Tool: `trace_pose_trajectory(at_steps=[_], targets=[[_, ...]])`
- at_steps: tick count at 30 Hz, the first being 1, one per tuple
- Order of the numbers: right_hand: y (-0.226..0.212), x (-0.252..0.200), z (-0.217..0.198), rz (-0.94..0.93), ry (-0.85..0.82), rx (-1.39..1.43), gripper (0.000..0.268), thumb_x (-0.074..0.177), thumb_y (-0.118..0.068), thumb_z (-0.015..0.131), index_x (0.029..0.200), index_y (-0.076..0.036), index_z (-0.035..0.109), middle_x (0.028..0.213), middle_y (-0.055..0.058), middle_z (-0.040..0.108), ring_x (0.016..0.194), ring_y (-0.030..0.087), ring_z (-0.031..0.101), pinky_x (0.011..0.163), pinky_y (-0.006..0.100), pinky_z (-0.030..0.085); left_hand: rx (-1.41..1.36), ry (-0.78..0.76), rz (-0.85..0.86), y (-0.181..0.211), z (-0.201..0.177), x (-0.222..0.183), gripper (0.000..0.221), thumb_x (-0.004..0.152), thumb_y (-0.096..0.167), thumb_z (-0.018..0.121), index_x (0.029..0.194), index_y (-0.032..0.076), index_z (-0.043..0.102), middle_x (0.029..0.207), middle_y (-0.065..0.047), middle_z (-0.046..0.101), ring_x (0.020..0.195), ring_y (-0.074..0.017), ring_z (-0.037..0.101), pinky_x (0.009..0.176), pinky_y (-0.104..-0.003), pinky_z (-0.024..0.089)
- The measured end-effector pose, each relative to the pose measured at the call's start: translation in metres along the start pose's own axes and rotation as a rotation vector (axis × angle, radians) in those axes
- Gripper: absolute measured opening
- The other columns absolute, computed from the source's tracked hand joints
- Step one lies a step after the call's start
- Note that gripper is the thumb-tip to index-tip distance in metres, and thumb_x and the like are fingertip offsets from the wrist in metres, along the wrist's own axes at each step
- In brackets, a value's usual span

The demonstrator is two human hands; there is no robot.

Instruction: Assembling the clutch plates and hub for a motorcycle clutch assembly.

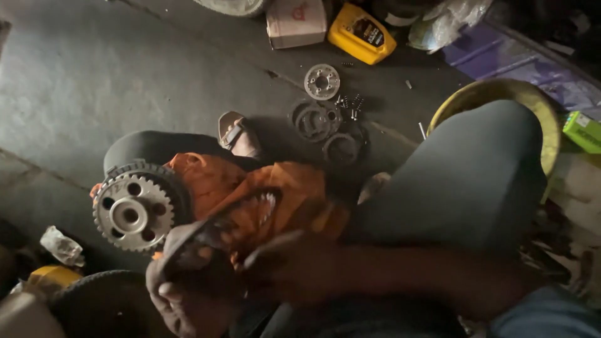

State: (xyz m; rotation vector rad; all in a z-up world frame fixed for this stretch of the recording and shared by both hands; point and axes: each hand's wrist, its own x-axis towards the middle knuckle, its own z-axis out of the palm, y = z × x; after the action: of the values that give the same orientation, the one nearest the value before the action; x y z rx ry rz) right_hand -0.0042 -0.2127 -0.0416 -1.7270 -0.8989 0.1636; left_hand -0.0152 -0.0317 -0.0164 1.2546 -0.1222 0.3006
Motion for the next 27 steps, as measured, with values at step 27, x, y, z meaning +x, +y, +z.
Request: trace_pose_trajectory(at_steps=[27], targets=[[0.392,-0.047,-0.117,1.168,-0.017,-0.42,0.03,0.086,-0.032,0.078,0.107,-0.011,0.076,0.1,0.014,0.077,0.094,0.031,0.074,0.084,0.042,0.058,0.621,-0.316,-0.805,-0.053,-0.014,0.077,0.062,0.095,0.05,0.063,0.126,-0.004,0.069,0.094,-0.013,0.075,0.083,-0.0214,0.071,0.072,-0.031,0.058]])
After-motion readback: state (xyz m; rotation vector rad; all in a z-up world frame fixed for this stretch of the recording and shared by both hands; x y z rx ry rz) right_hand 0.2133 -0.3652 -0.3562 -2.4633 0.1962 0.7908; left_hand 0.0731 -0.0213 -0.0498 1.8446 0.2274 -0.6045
